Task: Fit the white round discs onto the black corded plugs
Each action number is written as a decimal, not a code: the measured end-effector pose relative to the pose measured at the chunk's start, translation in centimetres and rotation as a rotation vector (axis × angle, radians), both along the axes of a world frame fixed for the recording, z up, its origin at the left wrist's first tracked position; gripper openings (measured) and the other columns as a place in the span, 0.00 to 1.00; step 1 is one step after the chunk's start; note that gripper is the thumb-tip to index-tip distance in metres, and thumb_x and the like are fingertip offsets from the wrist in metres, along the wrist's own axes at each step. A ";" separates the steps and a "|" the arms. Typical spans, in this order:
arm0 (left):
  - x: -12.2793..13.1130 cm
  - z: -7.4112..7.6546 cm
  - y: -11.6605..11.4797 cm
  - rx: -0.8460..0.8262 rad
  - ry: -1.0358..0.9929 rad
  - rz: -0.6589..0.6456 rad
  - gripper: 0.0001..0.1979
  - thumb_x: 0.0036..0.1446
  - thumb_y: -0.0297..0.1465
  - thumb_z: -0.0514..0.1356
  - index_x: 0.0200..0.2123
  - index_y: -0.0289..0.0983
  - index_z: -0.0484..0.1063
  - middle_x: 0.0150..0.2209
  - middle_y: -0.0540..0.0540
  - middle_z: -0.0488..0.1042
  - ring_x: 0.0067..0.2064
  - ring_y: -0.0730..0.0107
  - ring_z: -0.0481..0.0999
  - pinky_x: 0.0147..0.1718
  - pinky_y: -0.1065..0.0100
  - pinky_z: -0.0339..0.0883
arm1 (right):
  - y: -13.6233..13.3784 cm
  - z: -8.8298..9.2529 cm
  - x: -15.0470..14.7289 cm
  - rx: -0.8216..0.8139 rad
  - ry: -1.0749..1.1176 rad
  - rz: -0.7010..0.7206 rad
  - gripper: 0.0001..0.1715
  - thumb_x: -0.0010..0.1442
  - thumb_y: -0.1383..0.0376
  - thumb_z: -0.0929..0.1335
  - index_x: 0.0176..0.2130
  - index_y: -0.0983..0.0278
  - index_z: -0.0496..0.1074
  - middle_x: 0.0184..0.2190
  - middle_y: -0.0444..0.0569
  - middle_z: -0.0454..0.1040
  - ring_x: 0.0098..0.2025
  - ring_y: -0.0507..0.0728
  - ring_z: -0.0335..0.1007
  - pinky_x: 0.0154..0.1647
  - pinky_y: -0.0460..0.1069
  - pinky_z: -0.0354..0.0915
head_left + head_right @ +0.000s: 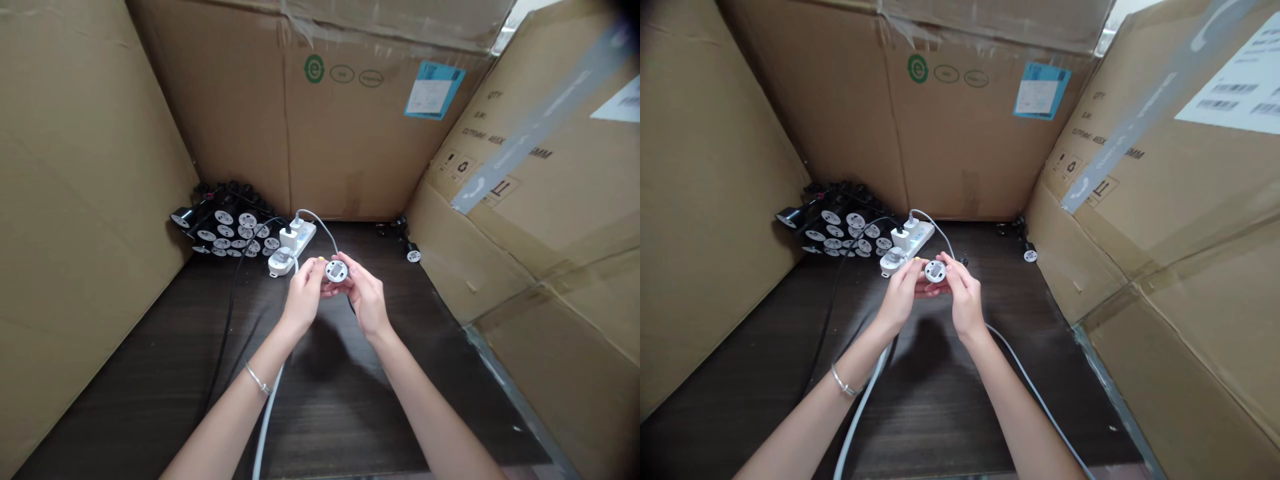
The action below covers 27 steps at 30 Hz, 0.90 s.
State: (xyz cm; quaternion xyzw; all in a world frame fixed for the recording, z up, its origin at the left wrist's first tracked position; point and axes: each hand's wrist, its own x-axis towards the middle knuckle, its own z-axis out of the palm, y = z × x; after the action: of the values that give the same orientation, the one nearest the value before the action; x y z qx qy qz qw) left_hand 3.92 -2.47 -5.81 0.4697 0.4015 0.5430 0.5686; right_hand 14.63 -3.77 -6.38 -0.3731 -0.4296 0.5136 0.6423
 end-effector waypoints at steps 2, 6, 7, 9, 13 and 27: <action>-0.2 0.2 0.0 -0.023 0.036 -0.061 0.17 0.51 0.45 0.56 0.31 0.35 0.65 0.23 0.50 0.73 0.23 0.73 0.74 0.25 0.71 0.69 | -0.1 0.1 0.3 0.018 -0.044 -0.015 0.19 0.54 0.59 0.66 0.44 0.63 0.73 0.44 0.51 0.73 0.32 0.54 0.71 0.27 0.48 0.66; -0.3 0.2 0.0 0.014 0.129 -0.113 0.16 0.50 0.43 0.58 0.32 0.36 0.63 0.25 0.48 0.74 0.25 0.70 0.76 0.22 0.74 0.67 | -0.3 0.5 0.7 0.038 -0.100 -0.003 0.19 0.53 0.63 0.66 0.46 0.62 0.71 0.43 0.51 0.73 0.39 0.57 0.70 0.28 0.47 0.65; -0.3 0.2 -0.1 0.050 0.153 -0.097 0.16 0.50 0.43 0.58 0.34 0.36 0.64 0.25 0.48 0.74 0.26 0.69 0.76 0.21 0.75 0.66 | -0.3 0.6 0.7 0.049 -0.083 0.014 0.20 0.53 0.64 0.66 0.47 0.62 0.70 0.43 0.51 0.73 0.39 0.57 0.70 0.28 0.47 0.65; -0.3 0.1 -0.2 0.112 0.193 -0.058 0.18 0.51 0.43 0.57 0.39 0.36 0.64 0.25 0.48 0.74 0.27 0.68 0.76 0.19 0.76 0.64 | -0.4 0.8 0.7 0.081 -0.060 0.031 0.19 0.51 0.66 0.66 0.46 0.62 0.69 0.43 0.51 0.73 0.37 0.56 0.70 0.29 0.47 0.65; -0.2 -0.1 -0.2 0.144 0.202 -0.023 0.16 0.53 0.41 0.55 0.38 0.35 0.69 0.30 0.45 0.76 0.29 0.69 0.76 0.19 0.76 0.64 | -0.3 0.9 0.5 0.106 -0.134 -0.017 0.16 0.49 0.69 0.67 0.41 0.62 0.71 0.43 0.49 0.73 0.37 0.54 0.69 0.31 0.47 0.66; 0.5 -0.8 -0.3 0.103 -0.005 0.087 0.12 0.51 0.37 0.58 0.29 0.32 0.70 0.23 0.49 0.73 0.23 0.74 0.72 0.24 0.73 0.68 | -0.4 0.3 -0.2 0.076 -0.239 -0.080 0.17 0.52 0.65 0.67 0.44 0.58 0.74 0.44 0.46 0.70 0.25 0.48 0.62 0.27 0.45 0.64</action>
State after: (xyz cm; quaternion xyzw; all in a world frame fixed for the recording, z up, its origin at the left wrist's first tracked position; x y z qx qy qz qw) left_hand 4.45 -2.76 -6.61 0.4791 0.3917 0.5882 0.5206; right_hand 14.47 -4.17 -6.09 -0.4239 -0.5067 0.4227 0.6203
